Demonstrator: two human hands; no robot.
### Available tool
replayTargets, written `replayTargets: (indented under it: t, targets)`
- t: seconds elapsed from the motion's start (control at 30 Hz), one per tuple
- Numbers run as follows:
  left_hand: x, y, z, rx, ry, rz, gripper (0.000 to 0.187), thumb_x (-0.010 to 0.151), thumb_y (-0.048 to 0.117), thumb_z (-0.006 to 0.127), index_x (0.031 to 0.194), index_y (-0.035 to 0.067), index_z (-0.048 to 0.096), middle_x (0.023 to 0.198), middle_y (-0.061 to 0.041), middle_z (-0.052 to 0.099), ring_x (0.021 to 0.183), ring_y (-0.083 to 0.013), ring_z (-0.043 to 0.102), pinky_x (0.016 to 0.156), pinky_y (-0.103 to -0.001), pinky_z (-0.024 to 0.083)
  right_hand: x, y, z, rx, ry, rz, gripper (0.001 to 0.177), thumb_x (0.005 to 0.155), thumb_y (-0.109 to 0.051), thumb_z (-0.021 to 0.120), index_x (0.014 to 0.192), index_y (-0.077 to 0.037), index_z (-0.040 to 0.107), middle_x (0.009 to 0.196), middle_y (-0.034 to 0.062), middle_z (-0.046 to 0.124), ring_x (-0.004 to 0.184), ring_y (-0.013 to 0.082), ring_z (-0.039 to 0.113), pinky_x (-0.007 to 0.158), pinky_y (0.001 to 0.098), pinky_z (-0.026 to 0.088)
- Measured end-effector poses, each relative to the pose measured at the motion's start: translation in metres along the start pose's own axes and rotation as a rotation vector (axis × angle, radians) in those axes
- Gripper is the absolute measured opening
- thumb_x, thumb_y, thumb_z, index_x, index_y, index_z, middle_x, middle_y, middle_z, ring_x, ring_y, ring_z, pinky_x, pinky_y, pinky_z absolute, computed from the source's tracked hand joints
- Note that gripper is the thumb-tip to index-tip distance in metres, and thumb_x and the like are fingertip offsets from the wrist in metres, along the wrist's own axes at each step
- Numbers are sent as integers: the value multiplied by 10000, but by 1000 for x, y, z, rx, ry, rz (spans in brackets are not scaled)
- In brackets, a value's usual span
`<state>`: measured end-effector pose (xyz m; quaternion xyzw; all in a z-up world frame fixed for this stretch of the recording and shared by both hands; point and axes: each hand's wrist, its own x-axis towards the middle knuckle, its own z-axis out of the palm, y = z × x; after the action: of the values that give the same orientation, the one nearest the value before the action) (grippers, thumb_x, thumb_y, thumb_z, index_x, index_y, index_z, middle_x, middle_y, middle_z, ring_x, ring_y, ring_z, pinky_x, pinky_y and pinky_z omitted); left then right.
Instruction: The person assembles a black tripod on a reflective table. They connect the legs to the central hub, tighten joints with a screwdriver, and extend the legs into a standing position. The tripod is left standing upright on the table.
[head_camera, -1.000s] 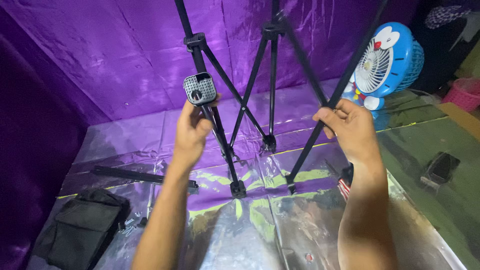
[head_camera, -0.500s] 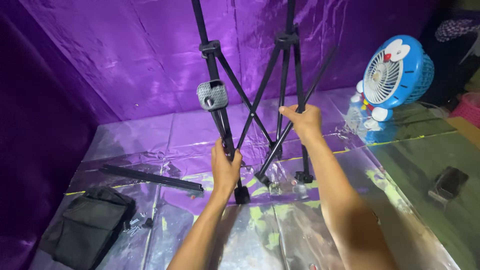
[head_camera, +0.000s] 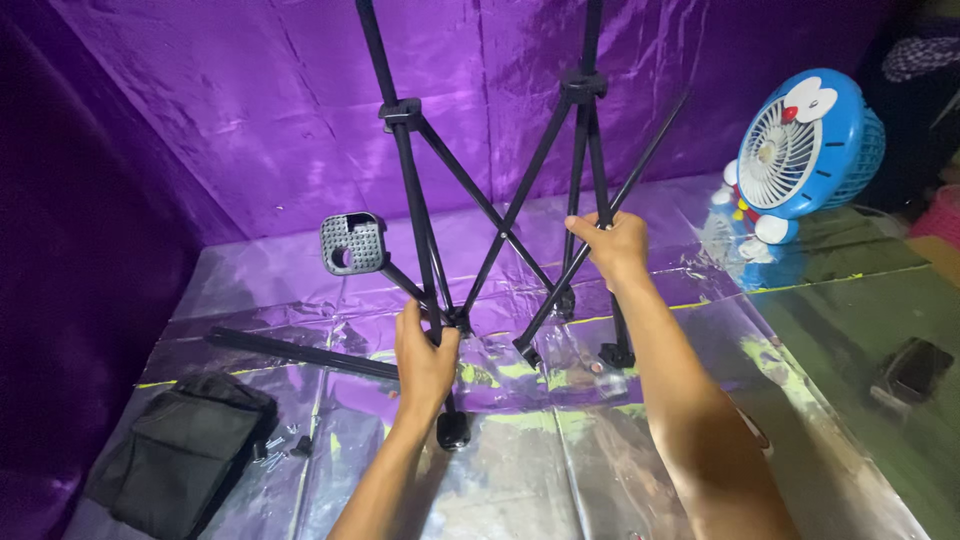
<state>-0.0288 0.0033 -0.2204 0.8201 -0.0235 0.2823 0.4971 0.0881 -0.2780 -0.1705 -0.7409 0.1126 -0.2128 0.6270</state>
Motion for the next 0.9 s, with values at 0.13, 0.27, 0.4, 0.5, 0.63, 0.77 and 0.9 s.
replayTargets:
  t: [0.13, 0.27, 0.4, 0.5, 0.63, 0.77, 0.9]
  targets:
    - [-3, 7, -3, 42, 28, 92, 570, 819, 105, 702, 1343, -20, 515, 1078, -185, 575, 922, -320, 609, 800, -426, 500, -10, -5, -40, 207, -250, 47, 241, 847, -196, 802, 949, 14, 744, 762, 56, 700, 520, 115, 537, 455, 264, 380]
    - [-12, 18, -9, -5, 71, 55, 665, 819, 133, 723, 1409, -4, 449, 1153, -180, 497, 908, -289, 617, 789, -407, 503, -27, -15, -84, 279, -392, 109, 285, 942, -220, 751, 1027, 52, 732, 851, 99, 709, 645, 136, 637, 554, 251, 485]
    - [-27, 32, -17, 75, 254, 166, 586, 868, 74, 749, 1379, -19, 476, 1195, -193, 450, 1030, -326, 506, 863, -406, 448, -48, -26, -115, 340, -425, 155, 322, 924, -215, 704, 1104, 52, 684, 999, 127, 748, 792, 206, 738, 691, 312, 598]
    - [-40, 45, -13, 38, 361, 308, 462, 897, 35, 687, 1307, -14, 481, 1262, -176, 488, 1123, -323, 477, 900, -372, 430, -62, -34, -130, 338, -421, 129, 348, 934, -206, 686, 1106, 95, 659, 1044, 177, 734, 909, 278, 771, 774, 384, 658]
    - [-50, 61, 9, -88, 193, 403, 290, 858, 12, 647, 1140, 4, 578, 1104, -155, 558, 984, -285, 554, 859, -369, 465, -76, -37, -134, 315, -342, 61, 323, 938, -154, 688, 1116, 114, 659, 1008, 195, 731, 917, 305, 777, 754, 400, 664]
    - [-50, 75, 37, -200, -150, 400, 232, 865, 11, 616, 1096, 3, 633, 1040, -145, 638, 954, -276, 656, 864, -362, 524, -88, -38, -129, 283, -230, -46, 342, 907, -111, 725, 1135, 132, 647, 975, 188, 730, 842, 291, 775, 712, 381, 663]
    - [-48, 87, 64, -247, -348, 416, 277, 904, 54, 641, 1176, 5, 657, 1094, -163, 673, 1035, -299, 685, 923, -373, 532, -105, -47, -124, 216, -148, -105, 385, 870, -112, 773, 1123, 145, 636, 945, 174, 742, 779, 241, 781, 693, 334, 670]
